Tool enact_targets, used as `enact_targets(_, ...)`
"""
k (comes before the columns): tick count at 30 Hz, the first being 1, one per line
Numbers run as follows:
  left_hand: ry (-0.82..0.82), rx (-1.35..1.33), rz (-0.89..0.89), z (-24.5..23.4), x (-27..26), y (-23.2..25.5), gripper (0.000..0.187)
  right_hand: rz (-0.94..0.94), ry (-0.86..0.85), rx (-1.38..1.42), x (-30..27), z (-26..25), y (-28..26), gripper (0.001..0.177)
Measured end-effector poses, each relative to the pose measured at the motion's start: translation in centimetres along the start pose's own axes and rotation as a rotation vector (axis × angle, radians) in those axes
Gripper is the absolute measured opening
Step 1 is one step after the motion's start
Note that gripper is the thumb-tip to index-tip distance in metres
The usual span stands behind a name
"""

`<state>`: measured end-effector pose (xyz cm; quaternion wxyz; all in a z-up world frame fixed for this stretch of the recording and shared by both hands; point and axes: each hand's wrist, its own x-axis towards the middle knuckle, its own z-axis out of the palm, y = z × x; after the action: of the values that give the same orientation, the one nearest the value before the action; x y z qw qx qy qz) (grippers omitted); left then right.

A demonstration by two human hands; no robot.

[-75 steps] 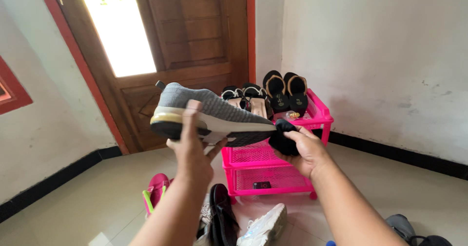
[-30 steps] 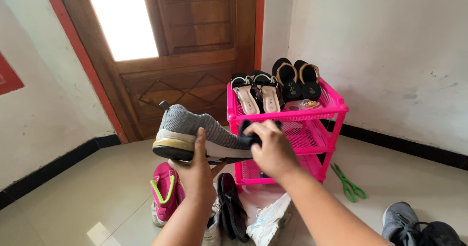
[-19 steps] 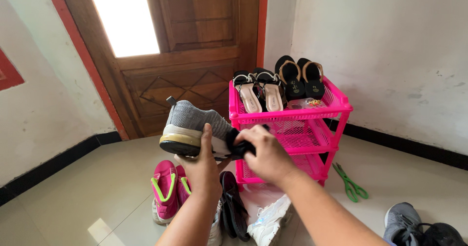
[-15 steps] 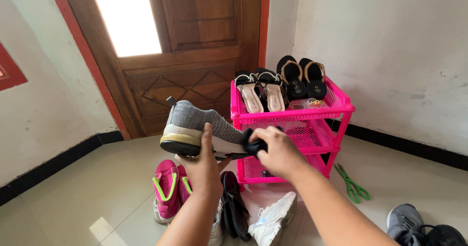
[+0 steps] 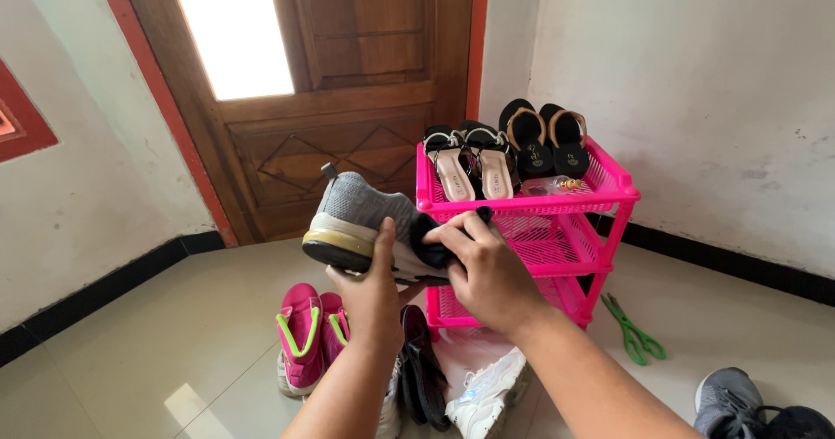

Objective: The person cleans a gray sneaker by wiping it with a dark cloth and spraying it with a liquid from a small bottle. The person repeatedly wipes the shoe's upper, sole, and sides while holding it in one hand.

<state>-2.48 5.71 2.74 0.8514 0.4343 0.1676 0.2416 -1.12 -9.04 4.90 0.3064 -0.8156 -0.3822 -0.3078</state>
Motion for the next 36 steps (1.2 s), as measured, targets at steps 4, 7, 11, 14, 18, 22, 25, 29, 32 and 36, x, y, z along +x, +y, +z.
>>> enact_targets(4,0.005,-0.020,0.012,0.0,0.2,0.2,0.084,0.220,-0.140,-0.038,-0.1,0.6,2.7,0.037)
enact_targets(7,0.033,-0.006,0.022,-0.3,0.5,0.5,0.087,0.360,-0.250,-0.175,-0.5,0.7,4.7,0.034)
enact_targets(11,0.047,0.028,0.017,-0.7,0.6,0.7,0.088,0.409,-0.137,-0.178,-0.5,0.7,4.7,0.035)
enact_targets(14,0.023,0.040,0.028,-0.5,0.5,0.5,0.088,0.235,-0.018,-0.004,0.1,0.9,2.4,0.041)
enact_targets(18,0.001,-0.028,0.052,-0.3,0.4,-0.4,0.090,-0.018,-0.024,0.037,-0.3,2.0,-1.2,0.037)
enact_targets(22,0.020,-0.056,0.030,-0.7,0.9,-0.3,0.093,0.010,-0.063,-0.006,-0.4,2.3,-1.1,0.038)
enact_targets(25,0.044,-0.073,0.038,-0.8,1.3,0.0,0.094,0.155,-0.157,-0.022,-0.3,2.0,1.1,0.037)
enact_targets(29,0.048,-0.041,0.030,-1.2,1.5,0.3,0.092,0.468,-0.309,-0.167,-0.5,1.2,4.6,0.035)
enact_targets(32,0.045,-0.018,-0.013,-1.3,1.6,0.7,0.090,0.580,-0.235,-0.232,-0.5,0.8,5.8,0.033)
enact_targets(36,0.000,0.020,-0.067,-1.2,1.2,0.7,0.090,0.199,0.174,-0.026,0.5,0.7,3.9,0.034)
